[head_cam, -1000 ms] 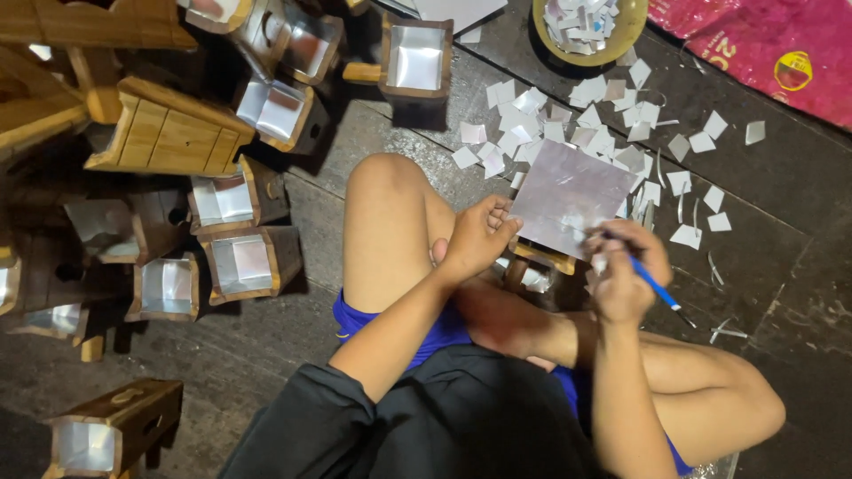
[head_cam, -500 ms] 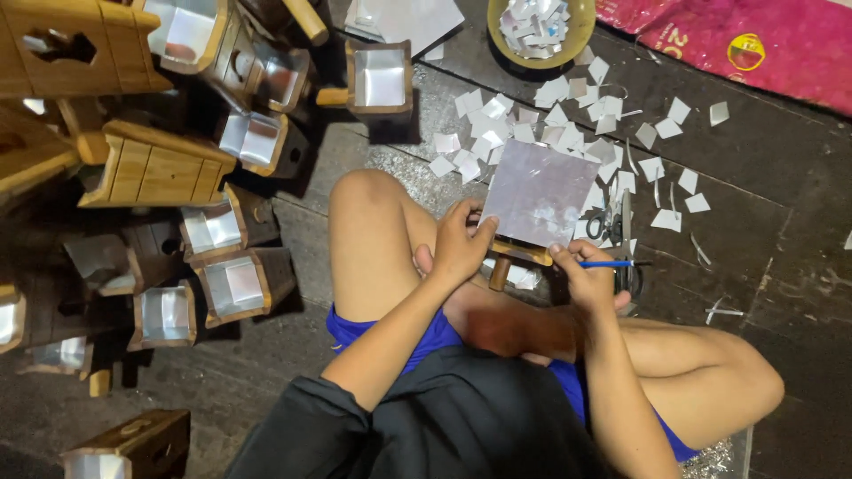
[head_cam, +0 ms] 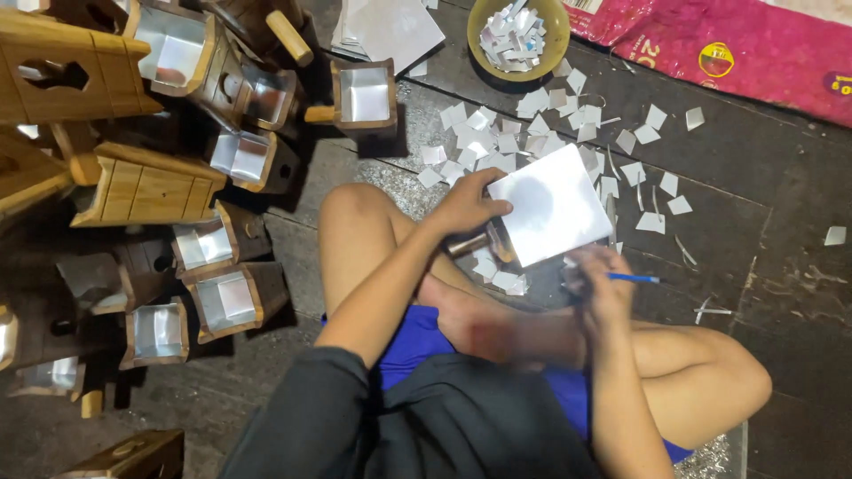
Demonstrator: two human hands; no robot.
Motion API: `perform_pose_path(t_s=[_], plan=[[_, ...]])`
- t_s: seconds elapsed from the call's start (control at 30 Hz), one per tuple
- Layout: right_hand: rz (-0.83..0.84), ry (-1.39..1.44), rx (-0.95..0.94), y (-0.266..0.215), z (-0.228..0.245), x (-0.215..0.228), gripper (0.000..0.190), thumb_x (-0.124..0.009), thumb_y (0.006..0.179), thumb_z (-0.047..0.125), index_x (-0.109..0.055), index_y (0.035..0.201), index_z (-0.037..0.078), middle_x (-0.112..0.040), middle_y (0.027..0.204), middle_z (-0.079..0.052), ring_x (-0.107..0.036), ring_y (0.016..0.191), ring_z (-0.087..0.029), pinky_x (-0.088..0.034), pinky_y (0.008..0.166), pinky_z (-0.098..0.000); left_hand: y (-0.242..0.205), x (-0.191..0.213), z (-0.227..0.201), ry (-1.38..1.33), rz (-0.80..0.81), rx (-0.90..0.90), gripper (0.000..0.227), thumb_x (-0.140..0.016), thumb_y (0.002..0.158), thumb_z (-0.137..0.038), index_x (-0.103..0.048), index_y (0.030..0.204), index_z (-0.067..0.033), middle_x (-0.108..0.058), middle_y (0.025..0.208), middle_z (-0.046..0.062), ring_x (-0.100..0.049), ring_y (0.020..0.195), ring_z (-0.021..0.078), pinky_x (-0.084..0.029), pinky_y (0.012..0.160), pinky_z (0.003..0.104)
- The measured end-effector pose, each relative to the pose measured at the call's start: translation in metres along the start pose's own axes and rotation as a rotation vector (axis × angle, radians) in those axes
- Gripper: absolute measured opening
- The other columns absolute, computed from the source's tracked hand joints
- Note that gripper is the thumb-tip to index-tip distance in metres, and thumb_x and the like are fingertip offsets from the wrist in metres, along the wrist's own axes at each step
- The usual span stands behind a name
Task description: The person marks small metal sheets with a pen and fits them into wooden lantern frames.
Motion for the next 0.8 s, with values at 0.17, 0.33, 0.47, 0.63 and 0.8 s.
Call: perform_pose_path(t_s=[0.17, 0.33, 0.47, 0.63, 0.8], plan=[[-0.136, 0.006, 0.088, 0.034, 0.014, 0.05, 0.015, -0.072, 0.103, 0.028, -0.068, 0.102, 0.013, -0.063, 0.077, -0.006, -0.058, 0.058, -0.012, -0.053, 0.051, -0.0236, 0.023, -0.036, -0.037, 0.122, 0.38, -0.011, 0.043, -0.08, 0.079, -0.016, -0.071, 0.121, -0.0072, -0.072, 0.12, 0.022, -0.064, 0.122, 0.0434, -0.048, 0.105, 0.053], [-0.103, -0.093, 0.098, 0.043, 0.023, 0.044, 0.007, -0.071, 0.1, 0.017, -0.071, 0.1, 0.01, -0.06, 0.074, -0.005, -0.057, 0.059, -0.013, -0.053, 0.055, -0.0244, 0.039, -0.066, -0.018, 0.186, 0.513, -0.01, 0.048, -0.081, 0.081, -0.018, -0.07, 0.127, -0.0093, -0.072, 0.12, 0.019, -0.064, 0.121, 0.0402, -0.049, 0.102, 0.049], [-0.068, -0.131, 0.101, 0.051, 0.018, 0.041, 0.009, -0.071, 0.092, 0.005, -0.071, 0.101, 0.007, -0.061, 0.071, -0.003, -0.058, 0.059, -0.011, -0.049, 0.057, -0.0212, 0.029, -0.05, -0.021, 0.044, 0.439, -0.022, 0.061, -0.085, 0.079, -0.027, -0.065, 0.132, -0.005, -0.065, 0.101, 0.016, -0.065, 0.099, 0.0322, -0.052, 0.087, 0.045], [-0.098, 0.029, 0.062, 0.043, 0.018, 0.052, 0.012, -0.07, 0.09, 0.002, -0.068, 0.102, 0.005, -0.06, 0.071, 0.0, -0.058, 0.059, -0.008, -0.052, 0.062, -0.0196, -0.017, -0.01, -0.052, -0.049, 0.166, -0.13, 0.082, -0.084, 0.082, -0.039, -0.05, 0.147, -0.0033, -0.059, 0.137, 0.03, -0.054, 0.131, 0.0512, -0.041, 0.112, 0.059], [-0.156, 0.333, 0.027, 0.02, 0.027, 0.069, 0.01, -0.063, 0.096, 0.002, -0.068, 0.099, 0.011, -0.068, 0.079, -0.001, -0.071, 0.072, -0.01, -0.059, 0.071, -0.0169, -0.062, -0.023, -0.062, 0.364, 0.236, -0.32, 0.115, -0.088, 0.056, -0.022, -0.034, 0.156, -0.0038, -0.026, 0.163, 0.03, -0.021, 0.147, 0.0602, -0.019, 0.121, 0.07]])
Point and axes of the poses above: each hand's wrist, its own y-axis towards the middle knuckle, its own x-axis out of the back of the hand, z = x × y, the point moved 10 cm from there along y, towards the middle knuckle
